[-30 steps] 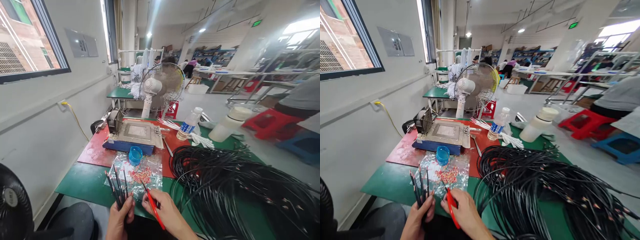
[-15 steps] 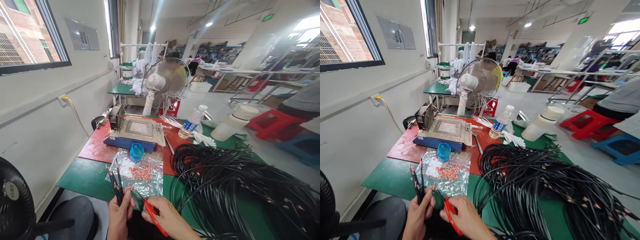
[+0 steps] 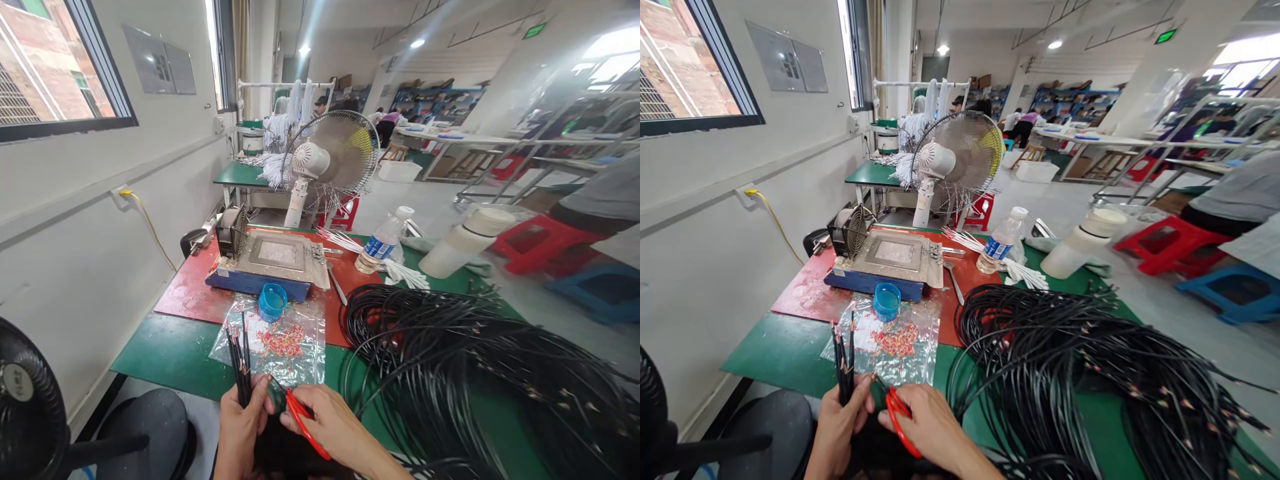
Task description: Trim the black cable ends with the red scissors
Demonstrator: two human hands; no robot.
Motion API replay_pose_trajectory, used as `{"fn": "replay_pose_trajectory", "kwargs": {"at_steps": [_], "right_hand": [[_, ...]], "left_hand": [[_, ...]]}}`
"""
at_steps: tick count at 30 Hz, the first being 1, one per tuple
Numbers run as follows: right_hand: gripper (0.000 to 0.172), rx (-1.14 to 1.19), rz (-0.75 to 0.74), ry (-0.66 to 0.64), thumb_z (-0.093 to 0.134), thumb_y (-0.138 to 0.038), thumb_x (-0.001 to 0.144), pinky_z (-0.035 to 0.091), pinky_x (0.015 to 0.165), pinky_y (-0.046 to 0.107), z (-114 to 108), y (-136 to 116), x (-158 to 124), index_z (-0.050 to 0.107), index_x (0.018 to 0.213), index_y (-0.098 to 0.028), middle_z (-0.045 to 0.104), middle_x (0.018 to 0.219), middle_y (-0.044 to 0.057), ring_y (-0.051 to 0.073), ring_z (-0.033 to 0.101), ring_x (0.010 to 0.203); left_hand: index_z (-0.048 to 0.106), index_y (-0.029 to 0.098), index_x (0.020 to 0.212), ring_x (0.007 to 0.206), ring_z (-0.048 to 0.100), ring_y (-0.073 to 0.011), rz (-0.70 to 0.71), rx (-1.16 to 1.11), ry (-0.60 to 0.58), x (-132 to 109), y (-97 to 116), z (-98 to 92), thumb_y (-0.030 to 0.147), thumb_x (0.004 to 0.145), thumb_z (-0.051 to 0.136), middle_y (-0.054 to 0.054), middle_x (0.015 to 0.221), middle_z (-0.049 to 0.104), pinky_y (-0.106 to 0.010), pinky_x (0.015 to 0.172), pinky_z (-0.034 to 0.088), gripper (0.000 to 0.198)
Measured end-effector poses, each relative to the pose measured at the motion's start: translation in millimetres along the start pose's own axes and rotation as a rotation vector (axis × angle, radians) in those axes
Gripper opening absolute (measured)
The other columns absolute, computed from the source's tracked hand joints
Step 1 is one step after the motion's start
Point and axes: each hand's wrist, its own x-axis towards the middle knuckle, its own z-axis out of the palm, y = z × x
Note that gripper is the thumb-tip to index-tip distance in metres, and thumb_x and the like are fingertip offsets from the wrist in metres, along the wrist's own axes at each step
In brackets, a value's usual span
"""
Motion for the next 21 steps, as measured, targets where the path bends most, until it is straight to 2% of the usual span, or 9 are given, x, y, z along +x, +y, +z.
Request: {"fn": "replay_pose_trajectory", "kwargs": {"at_steps": [4,15,18,21], "right_hand": [[0.039,-0.006,-0.011,0.014,0.049,-0.049,0.083,0.024,0.055,0.022,1.4,3.3,2.0,0.046,0.060,-0.018,0.047,0.060,-0.003,0.010,0.040,0.056],[0.039,0.100,0.045,0.041,0.053,-0.033,0.078,0.017,0.049,0.023,4.6,11.1,10.4,0.030,0.051,-0.017,0.026,0.051,-0.006,0.008,0.026,0.050],[0.040,0.247,0.047,0.078,0.052,-0.039,0.079,0.018,0.047,0.022,6.0,14.4,14.6,0.035,0.050,-0.017,0.027,0.050,-0.006,0.007,0.026,0.049],[0.041,0.551,0.114,0.101,0.053,-0.051,0.078,0.020,0.043,0.021,9.6,16.1,20.7,0.047,0.057,-0.017,0.033,0.046,-0.006,0.007,0.030,0.043]], "left_hand": [[0.063,0.013,0.060,0.030,0.030,-0.0042,0.006,0.023,-0.007,3.7,-0.8,0.2,0.050,0.058,0.074,0.002,0.039,0.053,-0.019,0.033,0.017,0.038],[0.067,0.010,0.076,0.034,0.030,-0.0043,0.022,-0.019,-0.025,9.6,-4.8,0.7,0.047,0.062,0.073,0.003,0.043,0.053,-0.020,0.036,0.018,0.040],[0.069,0.010,0.082,0.037,0.028,-0.0035,-0.004,-0.105,-0.047,10.5,-6.4,-0.2,0.045,0.059,0.076,0.002,0.048,0.054,-0.020,0.037,0.016,0.043],[0.070,0.010,0.088,0.040,0.024,-0.0033,-0.032,-0.187,-0.054,9.9,-7.0,-2.3,0.042,0.056,0.080,0.007,0.045,0.041,-0.019,0.039,0.014,0.047]]}}
